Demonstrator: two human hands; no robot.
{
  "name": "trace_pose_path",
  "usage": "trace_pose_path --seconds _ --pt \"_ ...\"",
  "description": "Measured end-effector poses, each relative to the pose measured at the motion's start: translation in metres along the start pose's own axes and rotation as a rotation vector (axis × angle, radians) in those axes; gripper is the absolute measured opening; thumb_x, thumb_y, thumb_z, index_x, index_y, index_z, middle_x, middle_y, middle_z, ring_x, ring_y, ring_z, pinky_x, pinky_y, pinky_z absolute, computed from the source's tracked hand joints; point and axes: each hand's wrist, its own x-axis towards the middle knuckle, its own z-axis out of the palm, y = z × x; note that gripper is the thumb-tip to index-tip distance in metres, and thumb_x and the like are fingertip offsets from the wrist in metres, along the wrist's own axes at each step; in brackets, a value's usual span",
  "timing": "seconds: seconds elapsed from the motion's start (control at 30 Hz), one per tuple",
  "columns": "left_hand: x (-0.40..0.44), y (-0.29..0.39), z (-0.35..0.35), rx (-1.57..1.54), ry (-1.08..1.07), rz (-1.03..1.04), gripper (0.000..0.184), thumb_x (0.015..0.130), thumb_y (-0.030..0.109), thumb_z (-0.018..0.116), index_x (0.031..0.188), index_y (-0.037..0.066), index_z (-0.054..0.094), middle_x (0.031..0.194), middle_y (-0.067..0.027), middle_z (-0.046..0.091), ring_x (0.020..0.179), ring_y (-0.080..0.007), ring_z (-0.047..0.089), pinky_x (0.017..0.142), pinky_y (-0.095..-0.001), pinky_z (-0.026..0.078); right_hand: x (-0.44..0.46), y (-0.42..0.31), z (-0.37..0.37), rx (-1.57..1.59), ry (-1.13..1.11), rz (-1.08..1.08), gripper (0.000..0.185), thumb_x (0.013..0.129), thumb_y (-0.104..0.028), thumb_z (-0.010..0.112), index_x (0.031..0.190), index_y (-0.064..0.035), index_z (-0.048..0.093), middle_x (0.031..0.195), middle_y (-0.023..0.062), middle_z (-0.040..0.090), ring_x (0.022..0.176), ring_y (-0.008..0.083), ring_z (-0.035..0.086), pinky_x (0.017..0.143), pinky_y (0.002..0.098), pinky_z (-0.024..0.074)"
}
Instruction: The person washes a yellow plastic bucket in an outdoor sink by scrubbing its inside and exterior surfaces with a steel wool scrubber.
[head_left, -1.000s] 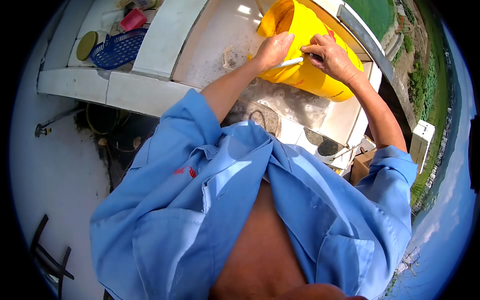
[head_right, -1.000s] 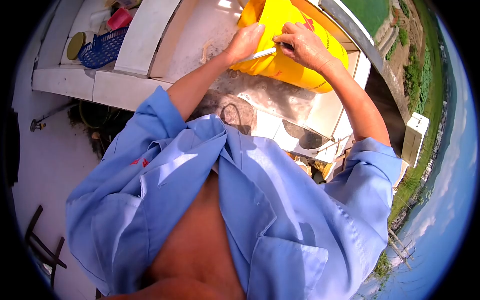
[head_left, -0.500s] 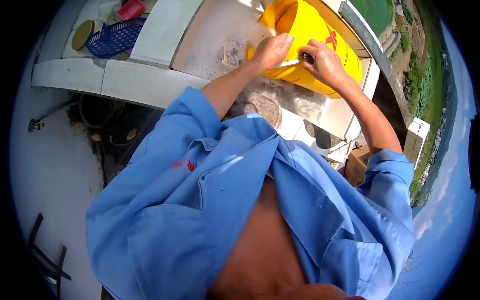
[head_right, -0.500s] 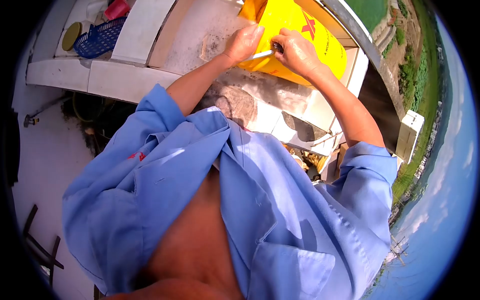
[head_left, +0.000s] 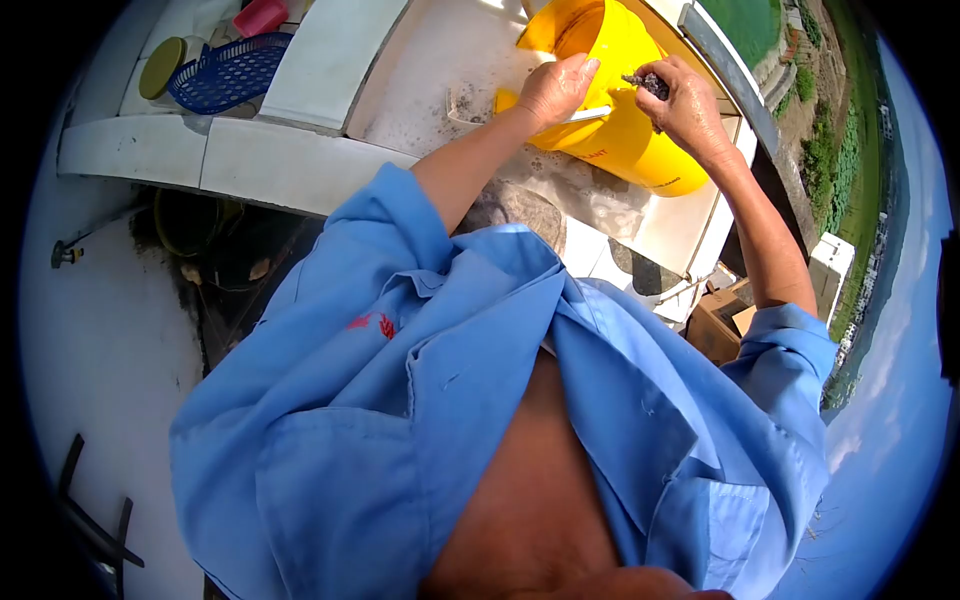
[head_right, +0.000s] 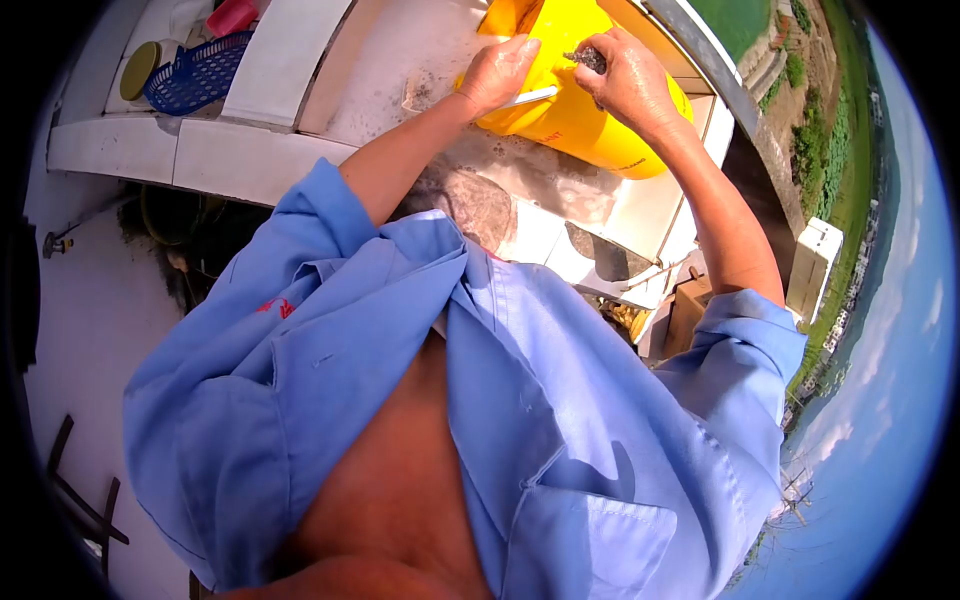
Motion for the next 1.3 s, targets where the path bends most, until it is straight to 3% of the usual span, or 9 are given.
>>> trace_pose_path --seconds 0.3,0.43,0.67,0.73,0.83,0.9,1.0,1.17,1.3 --pt "-0.010 -0.004 0.000 0.016 0.045 0.056 0.028 0.091 0.029 0.042 0.084 0.005 0.053 0.075 -0.0194 0.057 0.072 -0.0381 0.055 0.061 -0.0431 0.043 -0.022 -0.001 0.046 -0.134 0.146 -0.190 0.012 0.071 -0.014 0.060 0.080 -0.0061 0.062 0.083 0.0070 0.054 0.083 0.0259 0.055 0.070 0.0370 0.0470" --pt "-0.016 -0.005 -0.010 0.036 -0.004 0.055 0.029 0.091 0.030 0.042 0.083 0.004 0.053 0.074 -0.0194 0.057 0.070 -0.0382 0.055 0.061 -0.0427 0.043 -0.026 -0.001 0.018 -0.426 -0.187 -0.379 0.013 0.072 -0.013 0.060 0.083 -0.0069 0.061 0.085 0.0070 0.055 0.084 0.0256 0.054 0.071 0.0356 0.0477" --pt "-0.001 -0.004 -0.017 0.026 -0.053 0.076 0.032 0.090 0.035 0.041 0.086 0.005 0.050 0.073 -0.0176 0.059 0.070 -0.0353 0.057 0.063 -0.0424 0.045 -0.093 0.065 0.090 0.539 -0.368 0.261 0.022 0.078 -0.024 0.061 0.082 -0.0018 0.059 0.067 0.0079 0.056 0.062 0.0151 0.052 0.062 0.0288 0.0433" --pt "0.003 0.002 -0.019 0.041 -0.077 0.006 0.032 0.090 0.035 0.042 0.088 0.004 0.050 0.076 -0.0179 0.059 0.072 -0.0337 0.058 0.065 -0.0410 0.045 -0.113 0.105 0.133 0.439 -0.636 0.237 0.020 0.078 -0.022 0.061 0.080 -0.0023 0.057 0.063 0.0045 0.052 0.059 0.0129 0.047 0.060 0.0268 0.0415" --pt "0.017 0.013 -0.022 -0.107 -0.132 -0.029 0.034 0.087 0.034 0.047 0.096 0.001 0.050 0.087 -0.0170 0.061 0.081 -0.0287 0.060 0.072 -0.0367 0.047 -0.138 0.171 0.192 0.108 -0.720 0.205 0.030 0.078 -0.032 0.054 0.083 -0.0038 0.063 0.078 0.0182 0.063 0.079 0.0320 0.060 0.076 0.0376 0.0460" --pt "0.027 0.021 -0.020 -0.118 -0.226 -0.067 0.039 0.086 0.029 0.052 0.110 -0.002 0.049 0.101 -0.0130 0.060 0.090 -0.0200 0.059 0.079 -0.0323 0.046 -0.132 0.193 0.212 -0.013 -1.039 0.619 0.038 0.085 -0.034 0.043 0.096 -0.0029 0.061 0.095 0.0188 0.060 0.091 0.0269 0.058 0.070 0.0361 0.0512" --pt "0.028 0.034 -0.013 -0.203 -0.194 -0.072 0.040 0.084 0.025 0.058 0.112 -0.002 0.050 0.101 -0.0128 0.061 0.092 -0.0202 0.059 0.081 -0.0306 0.046 -0.129 0.182 0.231 0.428 -0.657 1.201 0.039 0.086 -0.033 0.043 0.106 -0.0009 0.055 0.105 0.0177 0.057 0.088 0.0234 0.060 0.064 0.0369 0.0550" --pt "0.029 0.037 -0.004 -0.278 -0.094 -0.142 0.036 0.081 0.020 0.059 0.106 -0.004 0.051 0.099 -0.0167 0.061 0.089 -0.0270 0.060 0.079 -0.0327 0.048 -0.061 0.117 0.267 -0.027 -1.358 0.254 0.057 0.076 -0.026 0.059 0.124 -0.0018 0.038 0.134 0.0192 0.033 0.114 0.0317 0.046 0.081 0.0438 0.0473" --pt "0.024 0.030 -0.007 0.044 -0.159 -0.089 0.060 0.067 0.035 0.071 0.107 -0.003 0.047 0.099 -0.0215 0.058 0.090 -0.0332 0.059 0.080 -0.0360 0.047 -0.063 0.097 0.254 0.202 -0.851 0.227 0.063 0.073 -0.022 0.061 0.127 -0.0036 0.035 0.135 0.0202 0.032 0.121 0.0337 0.036 0.096 0.0426 0.0339"
